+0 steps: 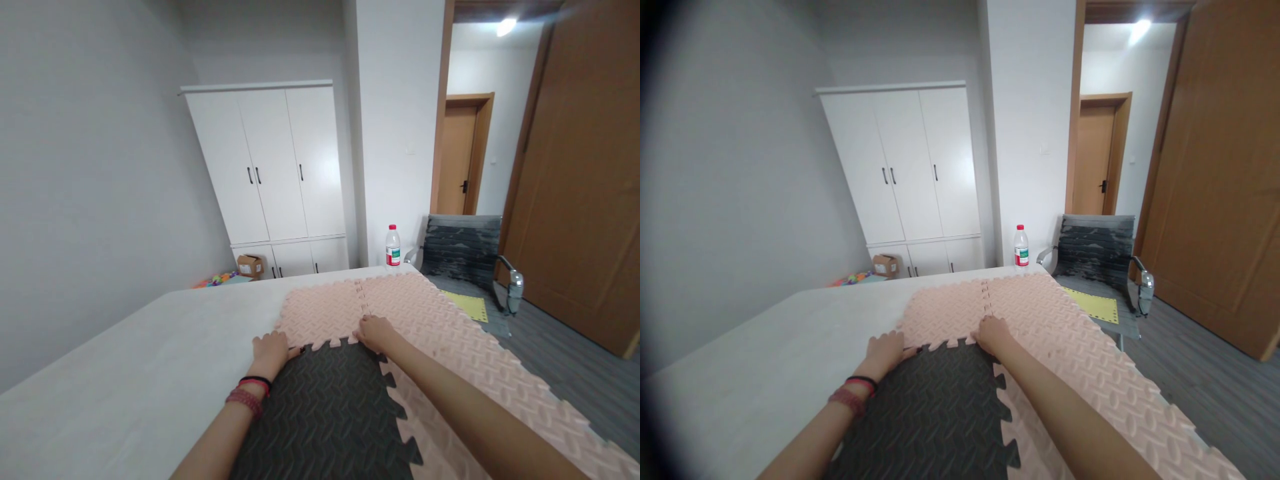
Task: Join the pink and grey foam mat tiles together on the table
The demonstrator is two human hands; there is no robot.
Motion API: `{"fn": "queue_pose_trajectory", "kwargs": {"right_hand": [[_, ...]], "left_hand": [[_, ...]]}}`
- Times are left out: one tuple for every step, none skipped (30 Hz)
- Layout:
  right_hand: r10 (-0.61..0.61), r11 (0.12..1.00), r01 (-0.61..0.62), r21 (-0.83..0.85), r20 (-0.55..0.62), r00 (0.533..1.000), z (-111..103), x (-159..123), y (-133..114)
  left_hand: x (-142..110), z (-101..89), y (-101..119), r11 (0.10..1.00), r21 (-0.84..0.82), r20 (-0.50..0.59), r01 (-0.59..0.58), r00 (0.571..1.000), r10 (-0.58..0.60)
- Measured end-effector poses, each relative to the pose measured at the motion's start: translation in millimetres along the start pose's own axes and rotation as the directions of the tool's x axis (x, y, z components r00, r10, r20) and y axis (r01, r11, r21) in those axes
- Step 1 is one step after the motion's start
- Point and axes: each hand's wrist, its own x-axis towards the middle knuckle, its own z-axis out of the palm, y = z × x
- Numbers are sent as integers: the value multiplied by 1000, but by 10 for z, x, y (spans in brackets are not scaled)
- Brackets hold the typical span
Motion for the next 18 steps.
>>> {"fn": "queue_pose_trajectory", "kwargs": {"right_hand": [[20,1000,-19,-12,13,1000,-32,29,-47],[36,999,-35,-23,23,999,-54,50,-89],[50,998,-49,-33,28,998,-66,61,-126],[63,997,-62,-44,26,998,-66,61,-156],[78,996,-77,-54,19,997,-57,53,-180],[95,994,-94,-63,9,995,-42,40,-198],[114,991,-113,-71,-1,994,-25,28,-210],[132,988,-132,-77,-6,991,-8,19,-219],[149,986,-149,-81,-5,989,6,20,-226],[162,983,-161,-85,4,987,15,30,-236],[171,982,-169,-87,20,985,19,53,-250],[179,981,-174,-90,42,983,20,85,-272],[186,979,-180,-92,66,980,20,125,-304],[196,977,-188,-96,87,977,21,169,-345],[212,974,-201,-102,103,972,25,213,-395],[232,969,-220,-109,114,966,33,253,-448],[255,963,-241,-117,121,959,45,288,-502],[278,957,-262,-125,124,953,60,315,-550]], "left_hand": [[3,-29,15,1000,3,22,2,1000,-3],[8,-51,34,1000,5,44,5,999,-5],[15,-65,57,1000,6,64,11,998,-11],[25,-70,87,1000,6,83,24,996,-24],[37,-67,122,999,7,98,43,994,-44],[53,-58,161,998,11,110,67,992,-68],[70,-47,203,996,18,119,91,989,-93],[90,-37,243,993,27,128,113,985,-116],[111,-30,281,990,36,140,133,981,-137],[132,-27,314,988,44,158,149,975,-154],[152,-28,341,985,49,179,163,969,-169],[171,-33,362,983,52,201,176,962,-183],[187,-39,376,981,53,222,189,955,-196],[200,-46,386,978,54,240,202,948,-209],[212,-52,392,975,55,251,214,942,-221],[221,-55,396,972,57,263,227,936,-234],[228,-56,397,969,57,273,240,930,-246],[236,-55,398,967,57,283,249,925,-255]]}}
